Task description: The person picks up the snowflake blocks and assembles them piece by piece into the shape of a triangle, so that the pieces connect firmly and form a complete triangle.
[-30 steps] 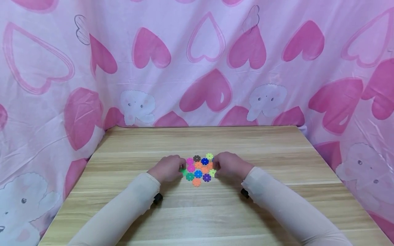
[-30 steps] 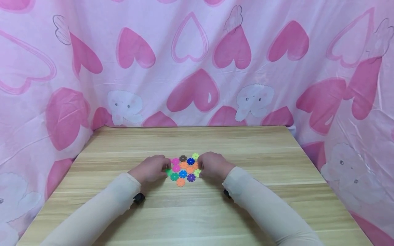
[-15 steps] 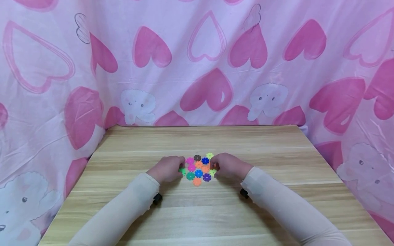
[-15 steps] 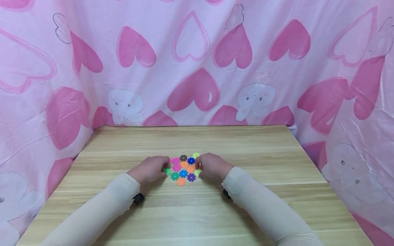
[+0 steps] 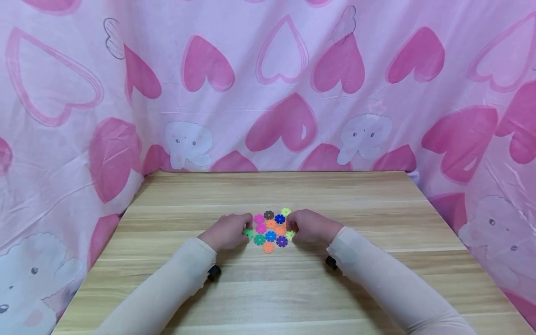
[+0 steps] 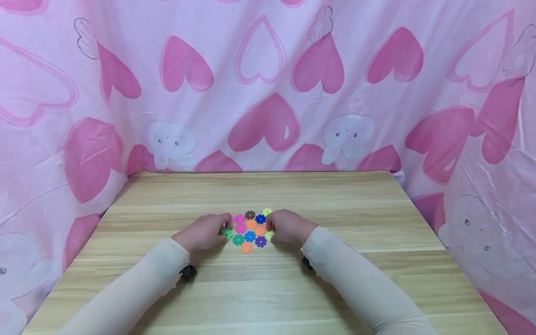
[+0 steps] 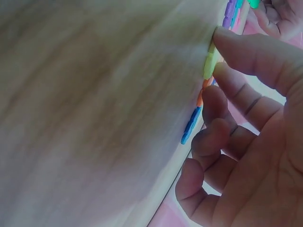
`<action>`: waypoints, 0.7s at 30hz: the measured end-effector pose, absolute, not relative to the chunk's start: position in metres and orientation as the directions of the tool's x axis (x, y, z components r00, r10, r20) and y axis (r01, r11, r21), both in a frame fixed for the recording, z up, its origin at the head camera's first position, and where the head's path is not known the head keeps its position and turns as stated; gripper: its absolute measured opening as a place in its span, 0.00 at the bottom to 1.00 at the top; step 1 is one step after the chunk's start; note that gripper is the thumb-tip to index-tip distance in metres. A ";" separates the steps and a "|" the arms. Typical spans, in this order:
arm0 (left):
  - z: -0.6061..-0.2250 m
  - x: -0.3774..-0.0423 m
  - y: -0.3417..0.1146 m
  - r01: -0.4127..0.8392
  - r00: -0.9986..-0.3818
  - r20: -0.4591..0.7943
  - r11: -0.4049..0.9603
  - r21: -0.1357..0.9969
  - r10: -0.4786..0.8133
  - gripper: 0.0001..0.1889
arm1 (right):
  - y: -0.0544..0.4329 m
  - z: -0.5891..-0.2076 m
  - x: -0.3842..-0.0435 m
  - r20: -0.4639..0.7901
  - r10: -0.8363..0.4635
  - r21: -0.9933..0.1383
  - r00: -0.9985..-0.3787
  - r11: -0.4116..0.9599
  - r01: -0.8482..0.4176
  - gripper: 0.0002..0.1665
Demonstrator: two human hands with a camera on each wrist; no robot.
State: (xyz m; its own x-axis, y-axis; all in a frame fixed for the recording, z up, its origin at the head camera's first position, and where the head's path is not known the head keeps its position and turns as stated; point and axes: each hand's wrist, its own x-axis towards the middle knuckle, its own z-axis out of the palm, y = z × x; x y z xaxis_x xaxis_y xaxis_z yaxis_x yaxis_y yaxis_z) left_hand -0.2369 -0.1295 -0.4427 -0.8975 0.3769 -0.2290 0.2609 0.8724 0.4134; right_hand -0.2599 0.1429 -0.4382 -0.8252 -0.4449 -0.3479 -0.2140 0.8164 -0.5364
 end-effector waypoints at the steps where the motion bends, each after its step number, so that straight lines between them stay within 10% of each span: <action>1: -0.443 -0.237 -0.130 0.256 -0.897 -0.231 0.870 0.422 0.376 0.13 | 0.143 -0.438 -0.260 -0.345 -0.445 -0.531 -0.826 0.818 -0.219 0.15; 21: -0.411 -0.208 -0.131 0.222 -0.931 0.012 0.542 0.810 0.364 0.12 | 0.156 -0.421 -0.240 -0.188 -0.508 -0.728 -0.841 0.646 -0.227 0.17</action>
